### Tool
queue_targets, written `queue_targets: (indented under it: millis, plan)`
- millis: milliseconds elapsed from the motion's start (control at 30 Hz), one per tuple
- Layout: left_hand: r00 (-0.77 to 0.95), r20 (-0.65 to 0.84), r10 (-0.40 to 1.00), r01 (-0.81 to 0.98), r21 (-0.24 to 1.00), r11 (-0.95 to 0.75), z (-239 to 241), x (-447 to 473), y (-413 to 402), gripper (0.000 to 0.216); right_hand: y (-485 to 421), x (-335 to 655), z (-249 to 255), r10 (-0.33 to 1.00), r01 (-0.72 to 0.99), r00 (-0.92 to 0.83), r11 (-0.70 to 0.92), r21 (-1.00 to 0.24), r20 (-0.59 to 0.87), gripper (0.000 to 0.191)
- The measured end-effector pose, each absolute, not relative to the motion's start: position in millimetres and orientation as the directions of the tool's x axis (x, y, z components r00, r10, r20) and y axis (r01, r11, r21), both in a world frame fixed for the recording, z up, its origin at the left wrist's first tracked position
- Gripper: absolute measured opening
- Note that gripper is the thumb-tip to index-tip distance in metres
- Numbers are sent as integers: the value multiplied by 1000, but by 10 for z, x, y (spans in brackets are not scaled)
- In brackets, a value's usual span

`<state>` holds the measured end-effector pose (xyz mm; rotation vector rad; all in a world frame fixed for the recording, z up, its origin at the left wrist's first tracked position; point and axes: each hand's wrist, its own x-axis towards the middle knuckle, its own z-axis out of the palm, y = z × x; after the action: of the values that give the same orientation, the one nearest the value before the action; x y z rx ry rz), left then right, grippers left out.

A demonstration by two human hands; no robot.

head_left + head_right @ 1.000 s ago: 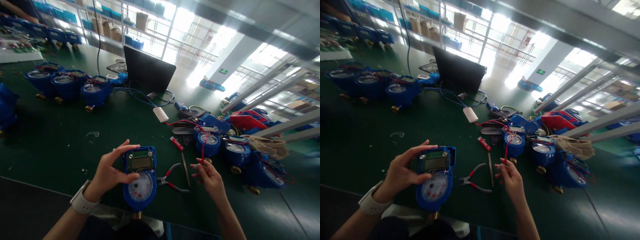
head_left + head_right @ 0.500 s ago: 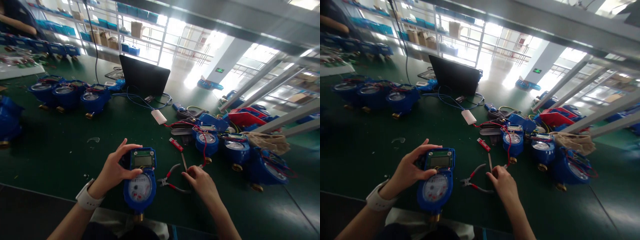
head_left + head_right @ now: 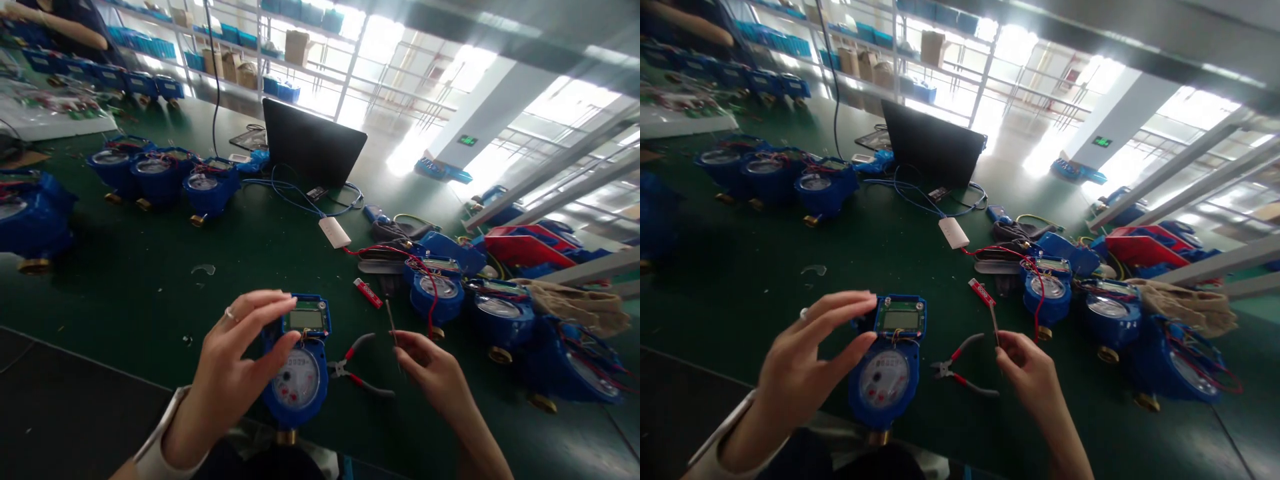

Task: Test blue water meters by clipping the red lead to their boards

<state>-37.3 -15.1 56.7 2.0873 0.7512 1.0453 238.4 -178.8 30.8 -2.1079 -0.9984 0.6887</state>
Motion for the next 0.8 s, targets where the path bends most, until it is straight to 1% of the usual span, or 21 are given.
queue_targets:
  millis: [67,133,167,233,267,333,400,467,533,567,667,700,733,800]
  plan:
    - [583,445,680,65,809,-585,685,-313,-369,27,-1811,2144,462,828,335,550,-340,-879,-110,26]
    - [695,393,602,-28,851,-524,718,-209,-558,36,-1800,1872,595,823,265,567,-212,-941,-26,18]
    - [739,364,568,-56,872,-486,705,-150,-626,41,-1781,1755,648,844,267,536,-148,-952,19,14]
    - [803,287,522,-57,909,-413,648,-46,-700,39,-1728,1606,725,887,344,436,-5,-939,155,5]
    - [819,253,515,-44,923,-383,619,-8,-708,34,-1698,1579,752,902,398,367,67,-915,226,8]
    - [831,193,521,-13,944,-329,592,39,-684,29,-1644,1602,791,919,506,230,169,-846,321,23]
    - [820,168,547,-1,956,-293,621,58,-633,27,-1602,1669,819,924,595,135,214,-774,359,35]
    - [797,169,580,3,959,-285,687,69,-587,25,-1566,1720,845,919,656,96,231,-719,383,42]
    - [770,194,608,8,949,-314,754,82,-560,20,-1530,1728,872,900,693,91,251,-676,427,41]
    - [757,217,616,9,940,-342,778,87,-554,17,-1512,1718,884,889,715,94,253,-652,448,37]
    - [721,315,617,-1,891,-454,805,90,-553,12,-1470,1666,887,850,808,78,252,-532,521,13]
    - [708,353,611,-8,870,-493,803,88,-554,12,-1460,1648,875,836,834,56,262,-486,546,14]
    - [698,385,604,-12,850,-527,800,85,-553,13,-1451,1632,857,823,850,34,274,-449,566,20]
    - [688,436,580,-18,810,-587,791,87,-548,16,-1434,1606,810,813,862,-4,298,-409,583,25]
